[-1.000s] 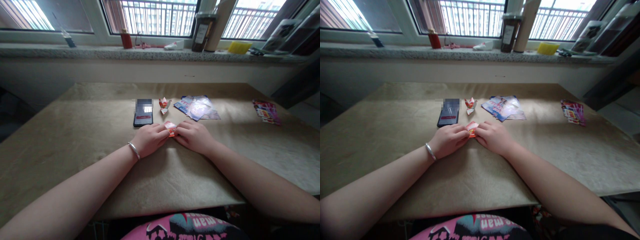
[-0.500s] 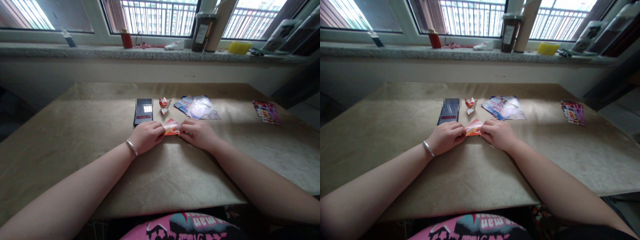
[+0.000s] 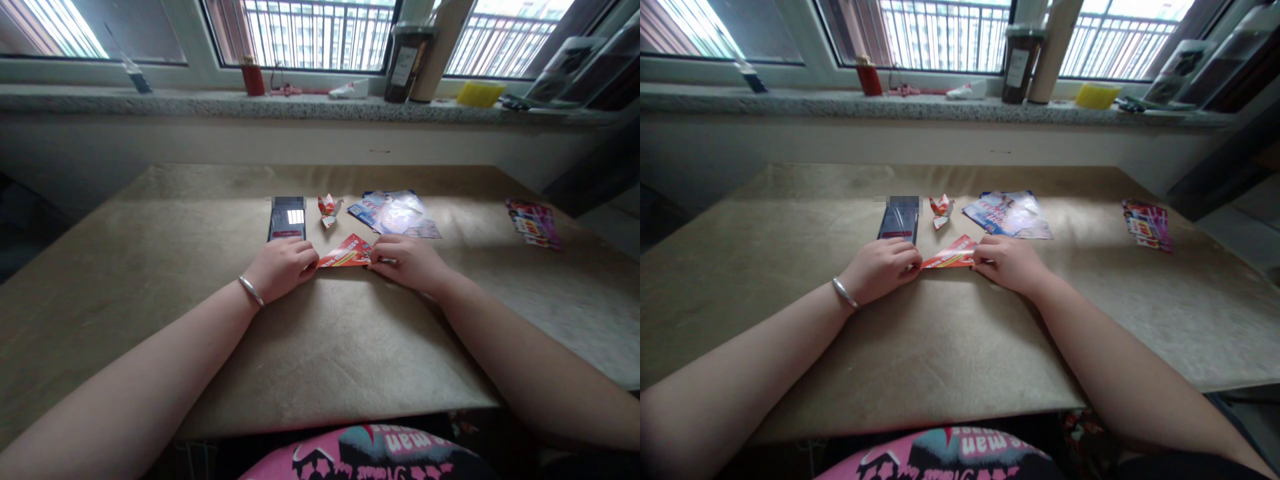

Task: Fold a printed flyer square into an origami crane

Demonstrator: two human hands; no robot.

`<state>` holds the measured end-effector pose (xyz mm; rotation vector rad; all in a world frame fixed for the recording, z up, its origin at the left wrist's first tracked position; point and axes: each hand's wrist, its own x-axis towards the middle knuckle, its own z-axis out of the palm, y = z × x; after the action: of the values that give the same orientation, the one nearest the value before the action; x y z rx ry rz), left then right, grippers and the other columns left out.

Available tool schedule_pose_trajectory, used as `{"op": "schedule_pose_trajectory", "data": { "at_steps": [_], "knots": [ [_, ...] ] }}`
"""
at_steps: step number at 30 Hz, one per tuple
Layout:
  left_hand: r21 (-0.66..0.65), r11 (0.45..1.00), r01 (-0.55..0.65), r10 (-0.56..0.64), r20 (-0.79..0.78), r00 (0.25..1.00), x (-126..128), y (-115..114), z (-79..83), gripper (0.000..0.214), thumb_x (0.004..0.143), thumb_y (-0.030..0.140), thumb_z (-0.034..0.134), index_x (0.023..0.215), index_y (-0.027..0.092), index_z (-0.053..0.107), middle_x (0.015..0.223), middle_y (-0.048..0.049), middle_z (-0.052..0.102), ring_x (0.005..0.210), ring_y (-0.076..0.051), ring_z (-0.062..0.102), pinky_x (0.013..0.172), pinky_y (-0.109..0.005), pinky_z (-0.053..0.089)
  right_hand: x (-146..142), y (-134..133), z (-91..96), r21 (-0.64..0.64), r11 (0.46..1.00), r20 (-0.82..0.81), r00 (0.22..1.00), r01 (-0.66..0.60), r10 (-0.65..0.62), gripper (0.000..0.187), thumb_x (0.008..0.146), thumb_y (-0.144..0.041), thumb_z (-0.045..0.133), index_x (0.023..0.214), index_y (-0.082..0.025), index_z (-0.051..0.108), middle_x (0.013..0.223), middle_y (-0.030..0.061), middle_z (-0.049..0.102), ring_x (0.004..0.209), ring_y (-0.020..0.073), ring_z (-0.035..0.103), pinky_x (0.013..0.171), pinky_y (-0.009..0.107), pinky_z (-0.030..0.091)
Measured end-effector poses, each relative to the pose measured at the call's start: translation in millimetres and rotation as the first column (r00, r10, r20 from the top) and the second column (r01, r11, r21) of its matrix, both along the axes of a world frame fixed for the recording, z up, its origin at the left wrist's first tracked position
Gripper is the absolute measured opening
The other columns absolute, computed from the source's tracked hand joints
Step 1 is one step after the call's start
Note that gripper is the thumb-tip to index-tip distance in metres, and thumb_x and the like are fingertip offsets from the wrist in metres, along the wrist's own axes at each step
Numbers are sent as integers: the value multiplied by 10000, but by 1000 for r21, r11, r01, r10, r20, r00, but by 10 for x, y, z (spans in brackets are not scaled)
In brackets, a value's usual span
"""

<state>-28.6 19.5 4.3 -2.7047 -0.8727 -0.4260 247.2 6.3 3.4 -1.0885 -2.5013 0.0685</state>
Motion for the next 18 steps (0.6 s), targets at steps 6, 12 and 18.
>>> {"op": "schedule_pose_trajectory", "data": {
  "at_steps": [6,12,18],
  "knots": [
    [59,998,-11,14,-58,998,-72,38,24,174,864,270,501,743,185,593,784,-12,637,747,-159,571,714,-287,426,88,43,-17,-31,999,5,1000,-17,17,154,836,-280,562,718,-195,611,804,33,621,721,137,567,606,235,395],
    [114,991,-68,79,-94,992,-55,-10,57,116,845,214,518,769,173,596,805,-31,636,731,-173,556,608,-276,402,95,51,-20,-46,999,16,1000,-19,19,114,818,-266,575,752,-190,628,806,36,626,727,145,571,629,246,412],
    [96,995,-36,42,-68,997,2,-53,50,197,885,123,453,953,182,629,901,-44,653,803,-178,568,651,-279,439,34,24,-12,-51,993,47,993,-106,109,139,831,-225,530,845,-210,667,863,50,649,802,160,585,682,259,433]
  ]
}}
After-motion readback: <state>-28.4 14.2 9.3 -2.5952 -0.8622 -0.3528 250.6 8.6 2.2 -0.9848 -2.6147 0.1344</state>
